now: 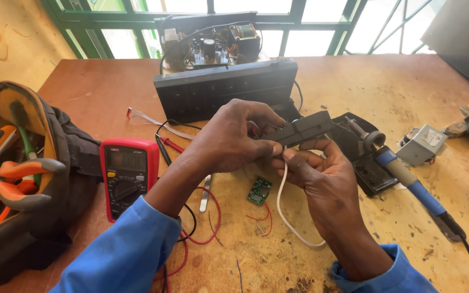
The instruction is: Repairing the internal components of an electronic device by testing circuits with a multimeter and reassembling the internal boards and wiring.
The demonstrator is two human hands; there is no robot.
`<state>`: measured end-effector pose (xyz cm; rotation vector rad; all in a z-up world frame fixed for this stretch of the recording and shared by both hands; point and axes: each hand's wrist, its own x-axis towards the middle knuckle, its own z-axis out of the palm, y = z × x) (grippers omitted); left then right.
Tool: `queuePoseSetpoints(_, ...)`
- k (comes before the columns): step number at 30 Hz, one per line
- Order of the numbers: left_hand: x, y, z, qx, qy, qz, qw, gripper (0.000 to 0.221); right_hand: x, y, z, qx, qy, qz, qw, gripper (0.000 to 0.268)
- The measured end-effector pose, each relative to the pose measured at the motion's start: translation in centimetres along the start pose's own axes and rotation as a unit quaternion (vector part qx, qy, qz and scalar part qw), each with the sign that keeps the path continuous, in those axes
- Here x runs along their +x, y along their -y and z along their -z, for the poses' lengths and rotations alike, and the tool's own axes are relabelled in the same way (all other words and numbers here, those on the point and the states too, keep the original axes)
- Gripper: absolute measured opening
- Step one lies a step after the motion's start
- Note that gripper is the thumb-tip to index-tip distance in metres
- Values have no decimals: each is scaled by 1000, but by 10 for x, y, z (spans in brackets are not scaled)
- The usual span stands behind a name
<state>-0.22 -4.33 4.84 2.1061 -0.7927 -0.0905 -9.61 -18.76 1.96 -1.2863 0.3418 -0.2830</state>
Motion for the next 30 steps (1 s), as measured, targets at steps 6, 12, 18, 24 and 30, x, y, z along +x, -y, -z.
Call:
queuePoseSetpoints(6, -7, -5, -9, 33, -2, -2, 999, 26, 3, 15, 44, -508, -26, 17, 861, 30)
queuePoseSetpoints(12, -14, -2, -25, 89, 21, -41, 995, 23, 8, -20, 99, -701, 65, 60, 708, 36)
queuePoseSetpoints(18, -17, 15, -36, 118, 21, -78, 990, 24, -19, -13, 106, -754, 55, 2, 654, 32)
queuePoseSetpoints(24, -17, 24, -48, 154, 36, -76, 984, 26, -21, -5, 102, -741, 64, -29, 668, 32)
queuePoseSetpoints(30, -21, 14, -37, 138, 52, -92, 985, 23, -18, 2, 102, -716, 81, -47, 691, 31)
